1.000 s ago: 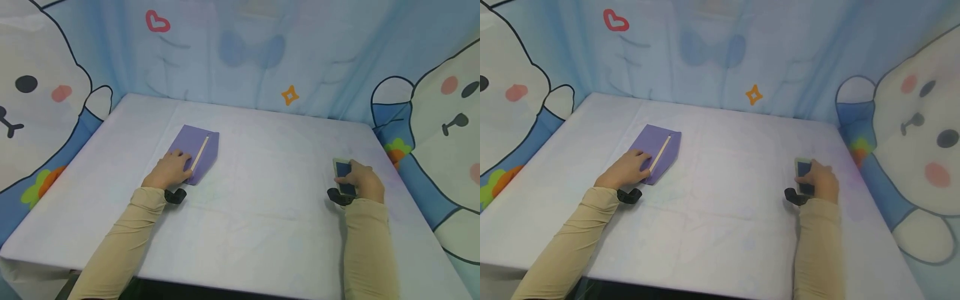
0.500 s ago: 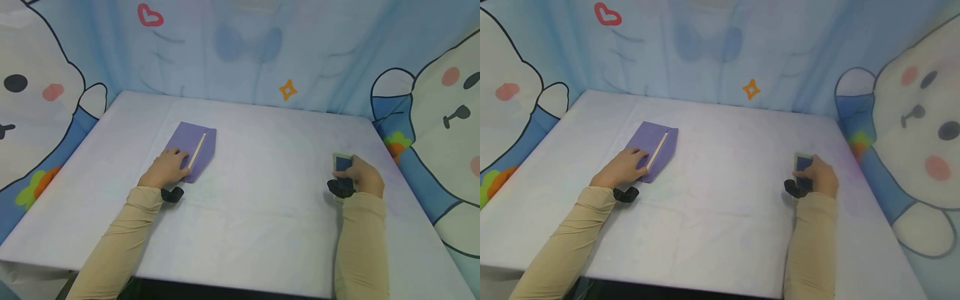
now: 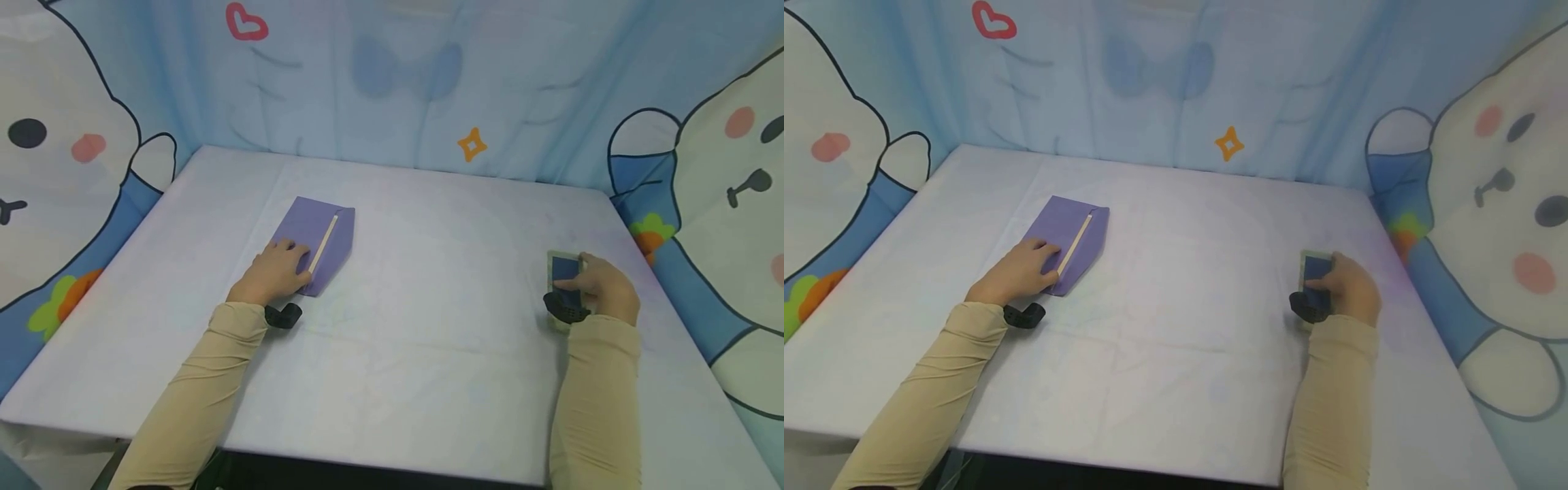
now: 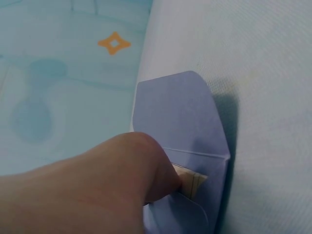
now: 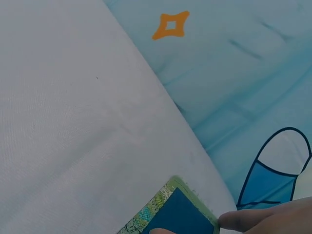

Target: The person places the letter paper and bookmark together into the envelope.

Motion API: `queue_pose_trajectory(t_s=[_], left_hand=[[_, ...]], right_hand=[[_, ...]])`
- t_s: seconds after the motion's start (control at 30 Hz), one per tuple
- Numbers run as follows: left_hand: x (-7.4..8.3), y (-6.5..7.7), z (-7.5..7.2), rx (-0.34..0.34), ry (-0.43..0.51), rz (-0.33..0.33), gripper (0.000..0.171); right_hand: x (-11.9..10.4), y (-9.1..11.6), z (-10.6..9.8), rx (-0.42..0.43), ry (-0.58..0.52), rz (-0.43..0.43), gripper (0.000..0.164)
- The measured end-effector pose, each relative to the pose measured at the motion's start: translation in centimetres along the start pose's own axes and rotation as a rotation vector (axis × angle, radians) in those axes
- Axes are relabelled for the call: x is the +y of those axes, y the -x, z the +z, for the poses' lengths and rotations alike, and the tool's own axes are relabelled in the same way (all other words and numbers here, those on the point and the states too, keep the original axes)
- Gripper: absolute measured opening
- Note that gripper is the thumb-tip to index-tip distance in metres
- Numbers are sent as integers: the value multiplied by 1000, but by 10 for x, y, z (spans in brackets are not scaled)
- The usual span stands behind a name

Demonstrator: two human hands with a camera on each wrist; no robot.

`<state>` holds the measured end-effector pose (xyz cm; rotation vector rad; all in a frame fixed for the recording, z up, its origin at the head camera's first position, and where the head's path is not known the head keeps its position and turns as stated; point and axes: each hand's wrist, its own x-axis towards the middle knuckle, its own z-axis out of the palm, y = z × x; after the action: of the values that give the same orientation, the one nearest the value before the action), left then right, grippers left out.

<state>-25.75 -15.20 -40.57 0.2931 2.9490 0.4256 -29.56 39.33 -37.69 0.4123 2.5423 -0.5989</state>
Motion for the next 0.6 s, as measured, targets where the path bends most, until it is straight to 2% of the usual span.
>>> queue_pose_trajectory(t_s=[0.2, 0.6], left_hand=[[-1, 0, 0, -3, -1, -3, 60], [-1, -1, 1, 4, -3, -4, 59]], right_hand=[[0, 2, -6, 24, 125, -77, 103], [-2, 2, -6, 32, 131, -72, 93]])
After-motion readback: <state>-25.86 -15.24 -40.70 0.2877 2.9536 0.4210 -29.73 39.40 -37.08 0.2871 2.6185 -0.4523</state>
